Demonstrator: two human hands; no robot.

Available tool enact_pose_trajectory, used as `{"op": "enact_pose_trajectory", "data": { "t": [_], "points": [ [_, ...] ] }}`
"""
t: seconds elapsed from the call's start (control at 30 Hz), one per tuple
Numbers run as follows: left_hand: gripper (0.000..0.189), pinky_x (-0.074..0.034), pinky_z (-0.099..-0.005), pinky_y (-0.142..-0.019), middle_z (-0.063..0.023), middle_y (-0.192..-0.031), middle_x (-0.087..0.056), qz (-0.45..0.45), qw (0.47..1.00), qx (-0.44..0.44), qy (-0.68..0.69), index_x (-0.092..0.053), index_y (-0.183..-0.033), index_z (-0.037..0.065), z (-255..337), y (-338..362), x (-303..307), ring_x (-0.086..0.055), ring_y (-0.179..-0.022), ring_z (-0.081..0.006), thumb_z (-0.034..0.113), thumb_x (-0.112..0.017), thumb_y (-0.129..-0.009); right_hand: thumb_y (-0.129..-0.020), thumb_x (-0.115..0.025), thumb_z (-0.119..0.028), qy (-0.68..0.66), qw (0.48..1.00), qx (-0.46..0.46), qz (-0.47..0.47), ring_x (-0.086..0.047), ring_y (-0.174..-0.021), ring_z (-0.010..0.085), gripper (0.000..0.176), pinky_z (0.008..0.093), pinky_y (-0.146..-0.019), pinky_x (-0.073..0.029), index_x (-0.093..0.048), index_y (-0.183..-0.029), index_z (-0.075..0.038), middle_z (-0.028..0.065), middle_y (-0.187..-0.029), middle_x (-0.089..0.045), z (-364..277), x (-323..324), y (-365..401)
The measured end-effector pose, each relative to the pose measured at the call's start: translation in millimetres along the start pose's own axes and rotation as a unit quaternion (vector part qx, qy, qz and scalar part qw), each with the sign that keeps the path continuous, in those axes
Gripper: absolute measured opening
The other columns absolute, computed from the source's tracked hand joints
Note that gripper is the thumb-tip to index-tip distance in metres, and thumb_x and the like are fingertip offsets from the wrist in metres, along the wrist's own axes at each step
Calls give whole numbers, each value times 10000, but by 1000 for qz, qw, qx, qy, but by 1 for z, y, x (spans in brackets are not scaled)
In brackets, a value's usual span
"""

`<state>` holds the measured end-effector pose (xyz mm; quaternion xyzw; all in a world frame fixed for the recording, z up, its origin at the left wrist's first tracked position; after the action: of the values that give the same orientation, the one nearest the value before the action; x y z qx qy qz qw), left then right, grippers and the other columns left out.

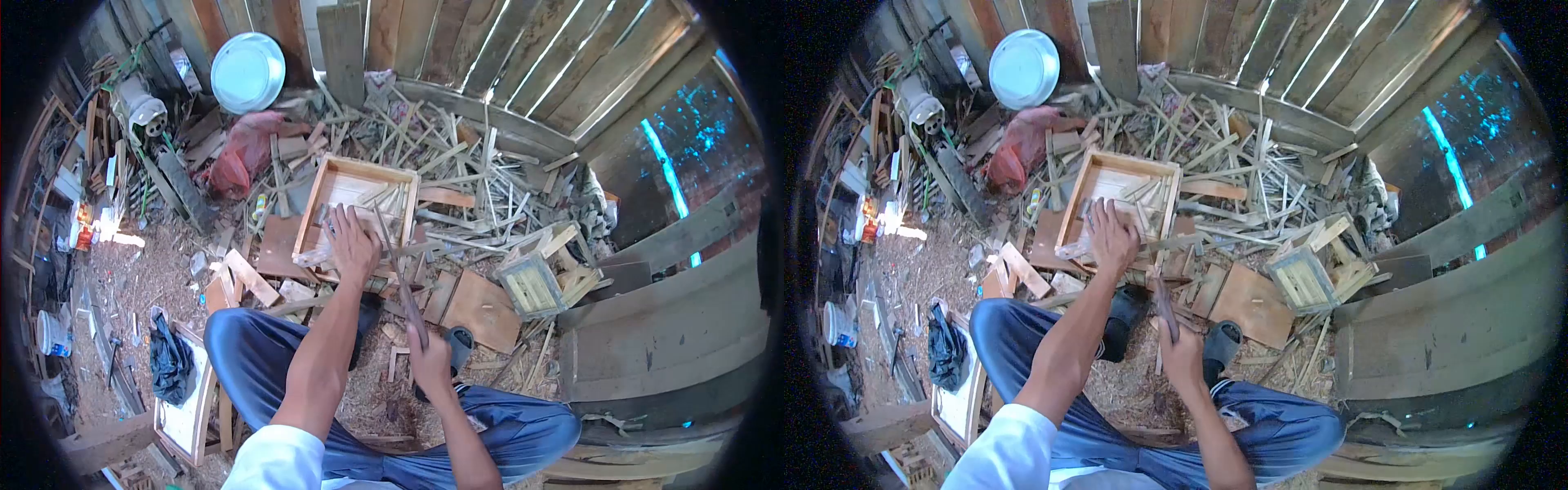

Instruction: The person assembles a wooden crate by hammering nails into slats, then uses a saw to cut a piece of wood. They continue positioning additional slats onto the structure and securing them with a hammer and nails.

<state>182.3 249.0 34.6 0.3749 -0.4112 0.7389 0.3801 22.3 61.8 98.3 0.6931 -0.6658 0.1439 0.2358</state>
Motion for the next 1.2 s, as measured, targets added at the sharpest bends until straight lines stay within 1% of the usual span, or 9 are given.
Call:
{"op": "enact_pose_trajectory", "data": {
  "t": [0.33,0.4,0.5,0.67,0.73,0.83,0.9,1.07,1.2],
  "points": [
    [736,-126,-517,-1175,-254,-1509,-294,-52,997,48,-29,-319,-1432,-68,-2,-5,-6,-231,-1427,-392,291,-502,-815,-971,-558,-284,27,999,-27,-18,-557,-570,139,349,350,-540,-434,-664,-942,47,146,-594,-547,-10,-17,-30],
    [733,-130,-516,-1174,-256,-1505,-302,-67,996,36,-49,-331,-1428,-69,-6,-3,-11,-233,-1426,-392,299,-497,-816,-955,-580,-252,25,998,-51,-11,-643,-571,334,311,382,-541,-462,-654,-897,44,223,-619,-558,-4,-4,13],
    [719,-138,-512,-1172,-260,-1492,-324,-72,995,16,-67,-360,-1410,-83,-9,-4,-17,-239,-1423,-391,313,-478,-822,-955,-582,-252,-17,992,-128,6,-636,-547,290,311,367,-551,-460,-658,-895,44,186,-585,-542,0,3,43],
    [683,-139,-504,-1175,-249,-1487,-347,-58,997,12,-55,-363,-1405,-92,-5,-4,-14,-259,-1420,-376,268,-463,-832,-947,-598,-253,62,998,10,18,-654,-593,344,302,379,-542,-478,-663,-921,41,221,-624,-583,-7,-27,-32],
    [661,-146,-511,-1171,-247,-1494,-336,-61,996,15,-65,-380,-1398,-85,-4,-4,-15,-260,-1419,-379,275,-456,-848,-972,-565,-254,69,998,-6,4,-542,-565,121,302,342,-544,-449,-675,-944,26,100,-581,-555,-15,-23,-29],
    [660,-156,-516,-1166,-248,-1496,-332,-82,994,17,-77,-385,-1393,-88,-3,-7,-14,-266,-1414,-383,285,-456,-853,-971,-565,-265,34,997,-75,-7,-552,-571,119,317,340,-548,-451,-678,-923,27,99,-580,-554,-8,4,37],
    [659,-163,-517,-1163,-250,-1494,-335,-73,994,20,-79,-388,-1390,-89,-5,-9,-14,-270,-1412,-386,287,-456,-853,-936,-612,-257,45,992,-113,-15,-668,-638,357,287,380,-575,-509,-677,-961,22,229,-655,-603,-1,16,56],
    [652,-189,-522,-1154,-254,-1485,-348,-72,994,2,-79,-404,-1382,-83,-6,-7,-14,-283,-1406,-389,299,-452,-857,-924,-628,-268,58,996,-61,-28,-662,-633,363,295,388,-555,-481,-671,-930,24,224,-632,-580,-18,-25,-44],
    [648,-200,-514,-1153,-246,-1484,-354,-77,993,2,-95,-408,-1382,-74,-4,-7,-15,-299,-1398,-380,301,-448,-855,-931,-621,-256,8,997,-78,6,-636,-574,348,294,392,-534,-458,-655,-890,33,210,-601,-556,0,3,26]
  ]
}}
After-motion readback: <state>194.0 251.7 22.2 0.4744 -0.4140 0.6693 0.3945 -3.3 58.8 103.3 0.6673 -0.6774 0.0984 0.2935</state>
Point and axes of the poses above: each hand's wrist, its own y-axis away from the middle knuckle, its own x-axis out of the back of the hand, z = x × y, the point moved 1 cm from there along -y, towards the middle knuckle
